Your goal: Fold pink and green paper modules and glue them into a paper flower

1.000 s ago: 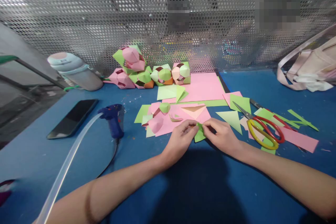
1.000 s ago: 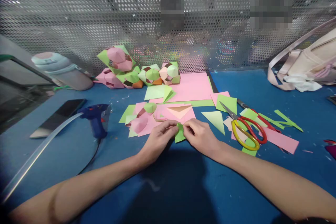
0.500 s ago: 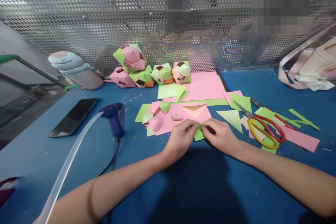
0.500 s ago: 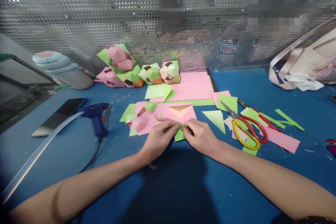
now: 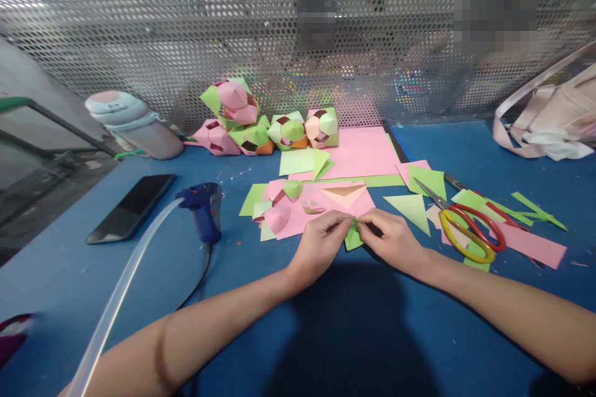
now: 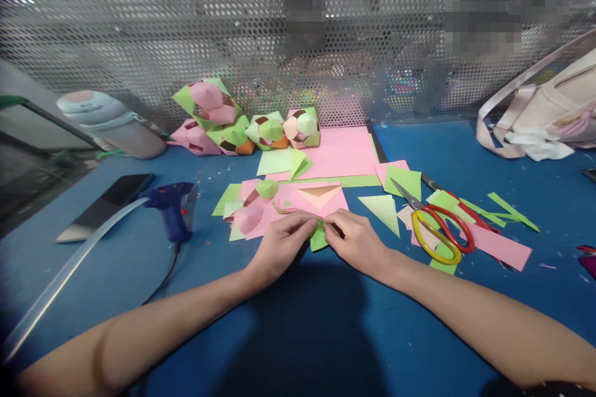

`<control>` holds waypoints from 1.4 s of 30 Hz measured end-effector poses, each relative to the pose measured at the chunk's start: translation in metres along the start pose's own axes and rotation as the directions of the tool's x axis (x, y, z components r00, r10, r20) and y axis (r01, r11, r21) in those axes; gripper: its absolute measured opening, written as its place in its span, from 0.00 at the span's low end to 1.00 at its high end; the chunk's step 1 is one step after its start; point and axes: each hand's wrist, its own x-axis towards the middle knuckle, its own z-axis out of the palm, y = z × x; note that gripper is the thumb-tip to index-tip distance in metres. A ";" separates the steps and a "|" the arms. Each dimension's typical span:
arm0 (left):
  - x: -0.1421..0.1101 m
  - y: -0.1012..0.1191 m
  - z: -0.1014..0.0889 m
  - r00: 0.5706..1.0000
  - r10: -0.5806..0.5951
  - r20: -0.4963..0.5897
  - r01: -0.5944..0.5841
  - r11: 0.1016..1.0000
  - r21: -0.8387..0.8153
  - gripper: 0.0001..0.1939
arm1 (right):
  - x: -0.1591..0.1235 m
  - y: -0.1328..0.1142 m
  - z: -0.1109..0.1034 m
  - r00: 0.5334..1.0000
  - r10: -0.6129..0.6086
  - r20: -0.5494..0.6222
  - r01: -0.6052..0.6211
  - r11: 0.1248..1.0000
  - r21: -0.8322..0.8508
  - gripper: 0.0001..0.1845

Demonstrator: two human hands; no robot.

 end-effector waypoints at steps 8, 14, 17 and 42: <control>0.001 0.003 0.000 1.000 0.022 -0.020 -0.022 1.000 -0.022 0.08 | 0.001 -0.001 -0.001 0.999 0.034 0.019 -0.035 0.999 0.021 0.05; -0.001 -0.001 0.004 1.000 -0.018 -0.004 0.018 0.997 -0.081 0.05 | 0.002 -0.003 -0.001 0.998 0.068 0.007 -0.068 0.997 0.036 0.04; 0.000 -0.003 0.004 0.999 -0.037 -0.035 0.035 0.997 -0.062 0.05 | 0.001 -0.004 -0.002 0.998 0.068 0.010 -0.069 0.997 0.046 0.04; 0.000 -0.006 0.004 1.000 0.002 -0.003 -0.002 0.999 0.040 0.12 | -0.001 -0.003 0.001 0.998 -0.030 -0.050 0.028 0.999 -0.030 0.06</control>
